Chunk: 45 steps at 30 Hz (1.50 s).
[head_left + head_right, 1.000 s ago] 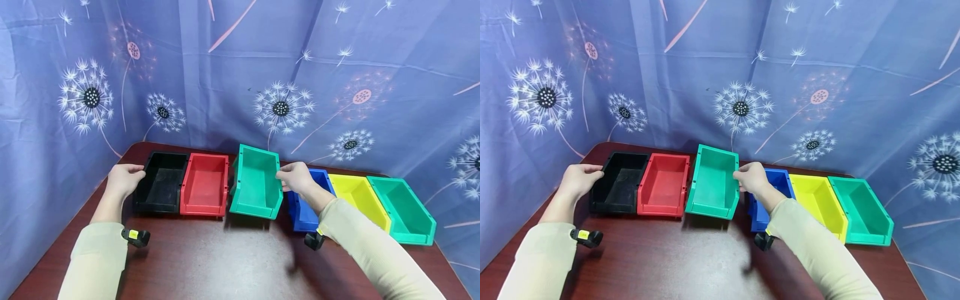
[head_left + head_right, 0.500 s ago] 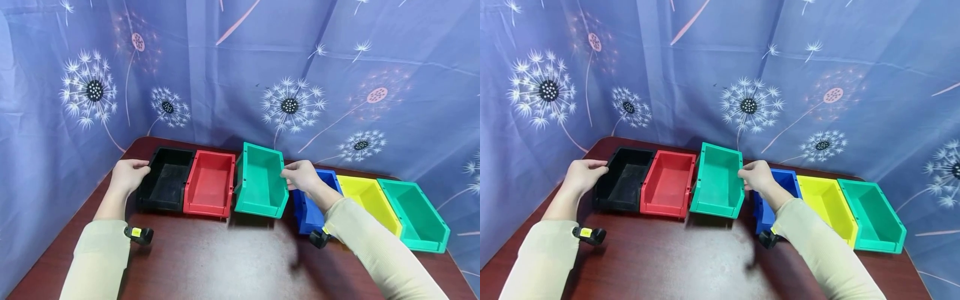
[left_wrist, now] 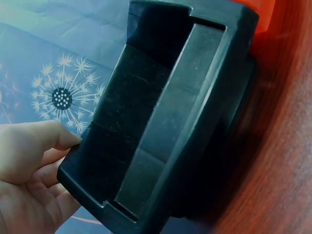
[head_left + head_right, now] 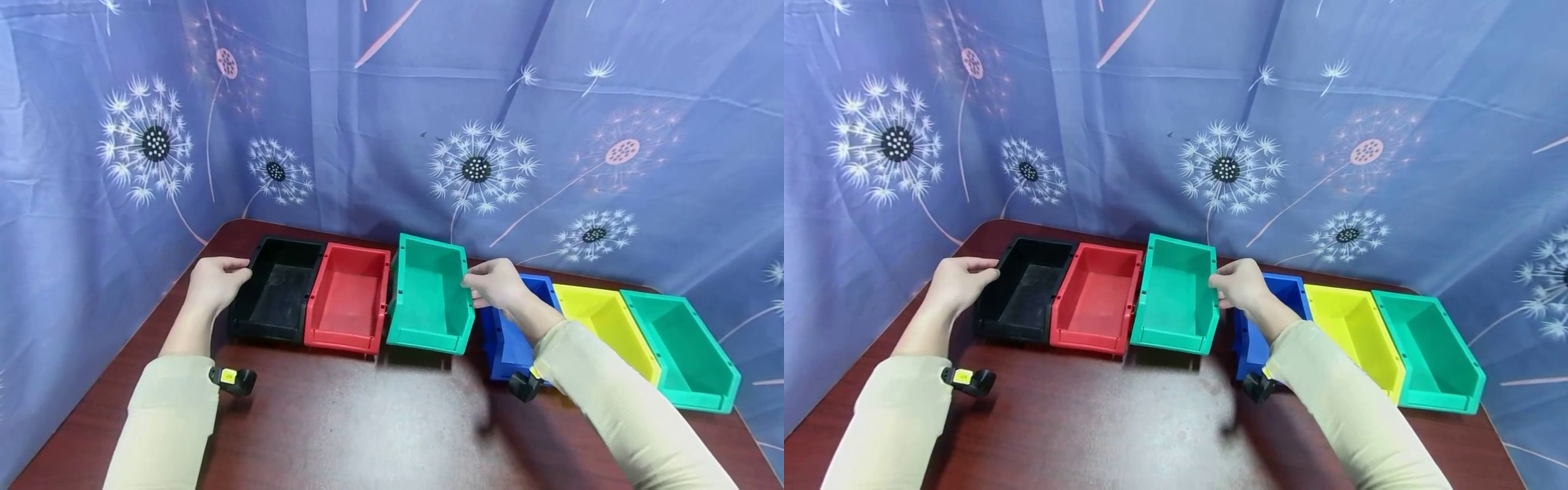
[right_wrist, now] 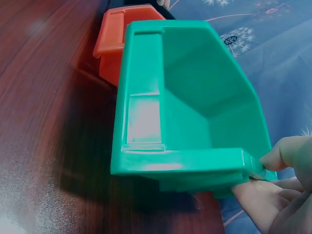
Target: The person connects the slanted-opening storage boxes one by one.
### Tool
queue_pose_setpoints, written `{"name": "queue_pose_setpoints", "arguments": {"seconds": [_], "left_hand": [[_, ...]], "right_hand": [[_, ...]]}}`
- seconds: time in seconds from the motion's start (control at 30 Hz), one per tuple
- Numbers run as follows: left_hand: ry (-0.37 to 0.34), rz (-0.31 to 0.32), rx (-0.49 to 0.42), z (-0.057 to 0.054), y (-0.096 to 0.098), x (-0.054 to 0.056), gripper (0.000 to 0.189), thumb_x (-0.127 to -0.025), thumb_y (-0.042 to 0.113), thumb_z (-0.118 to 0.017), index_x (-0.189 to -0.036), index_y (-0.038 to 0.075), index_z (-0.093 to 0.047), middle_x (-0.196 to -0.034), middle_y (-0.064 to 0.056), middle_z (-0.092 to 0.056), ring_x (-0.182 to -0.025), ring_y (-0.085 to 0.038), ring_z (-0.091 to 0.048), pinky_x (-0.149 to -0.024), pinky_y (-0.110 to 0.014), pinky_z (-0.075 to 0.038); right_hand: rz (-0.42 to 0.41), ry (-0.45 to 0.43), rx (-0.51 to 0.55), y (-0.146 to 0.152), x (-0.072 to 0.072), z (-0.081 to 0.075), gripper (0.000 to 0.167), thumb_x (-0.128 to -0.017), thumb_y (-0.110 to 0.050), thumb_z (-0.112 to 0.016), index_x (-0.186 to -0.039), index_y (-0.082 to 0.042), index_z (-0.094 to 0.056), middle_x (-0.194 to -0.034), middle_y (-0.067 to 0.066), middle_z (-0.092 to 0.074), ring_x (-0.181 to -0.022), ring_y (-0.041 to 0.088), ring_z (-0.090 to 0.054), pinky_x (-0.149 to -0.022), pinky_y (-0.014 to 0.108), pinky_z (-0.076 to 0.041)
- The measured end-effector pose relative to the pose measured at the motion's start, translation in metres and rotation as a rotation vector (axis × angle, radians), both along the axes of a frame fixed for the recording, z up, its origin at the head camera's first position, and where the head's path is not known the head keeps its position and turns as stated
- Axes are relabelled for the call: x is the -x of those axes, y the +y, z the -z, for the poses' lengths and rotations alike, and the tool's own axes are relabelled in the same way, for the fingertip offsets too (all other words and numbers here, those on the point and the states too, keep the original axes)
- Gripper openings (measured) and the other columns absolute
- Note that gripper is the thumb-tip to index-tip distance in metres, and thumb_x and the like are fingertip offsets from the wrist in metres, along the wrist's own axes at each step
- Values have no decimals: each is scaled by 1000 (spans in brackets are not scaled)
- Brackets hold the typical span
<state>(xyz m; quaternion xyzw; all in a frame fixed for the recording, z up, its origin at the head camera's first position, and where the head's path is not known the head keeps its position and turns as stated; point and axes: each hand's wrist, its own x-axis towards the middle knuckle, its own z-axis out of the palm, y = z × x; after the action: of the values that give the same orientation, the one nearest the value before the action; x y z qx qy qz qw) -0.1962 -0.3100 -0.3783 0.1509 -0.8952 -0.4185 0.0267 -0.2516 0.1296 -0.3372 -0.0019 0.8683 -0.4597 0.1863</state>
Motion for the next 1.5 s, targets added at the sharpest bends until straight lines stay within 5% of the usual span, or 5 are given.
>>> {"name": "queue_pose_setpoints", "arguments": {"seconds": [0.6,1.1,1.23,1.33,1.5], "left_hand": [[15,3,0,0,10,0,38,-93,18,-52,-126,0,-59,-126,-27,-57,-114,-39,-56,-93,-51,-47],[1,22,-39,2,14,1,39,-94,18,-51,-128,0,-57,-132,-26,-54,-118,-40,-53,-97,-53,-45],[2,26,-39,2,16,1,39,-94,18,-52,-128,0,-58,-131,-26,-55,-117,-40,-54,-96,-52,-45],[10,24,-30,2,17,1,38,-94,18,-52,-127,0,-59,-129,-26,-56,-116,-40,-54,-96,-52,-46],[12,21,-24,0,19,1,38,-93,18,-52,-126,0,-59,-128,-26,-56,-116,-40,-55,-96,-52,-46]], "right_hand": [[-15,10,-11,9,-2,-3,47,-95,-15,-52,-132,13,-45,-121,29,-58,-85,17,-67,-82,39,-56],[-164,113,-239,6,-7,-18,44,-94,-13,-53,-127,16,-49,-120,34,-55,-90,32,-68,-78,41,-57],[-154,84,-262,9,-7,-13,52,-94,-27,-57,-128,12,-51,-98,26,-64,-85,27,-70,-78,41,-57],[-128,107,-294,8,-6,-10,79,-87,-52,-60,-138,6,-42,-77,14,-61,-68,19,-68,-71,37,-58],[-114,202,-395,-8,-9,-6,125,-65,-84,-54,-152,-7,-10,-140,21,-46,-116,35,-55,-92,51,-49]]}}
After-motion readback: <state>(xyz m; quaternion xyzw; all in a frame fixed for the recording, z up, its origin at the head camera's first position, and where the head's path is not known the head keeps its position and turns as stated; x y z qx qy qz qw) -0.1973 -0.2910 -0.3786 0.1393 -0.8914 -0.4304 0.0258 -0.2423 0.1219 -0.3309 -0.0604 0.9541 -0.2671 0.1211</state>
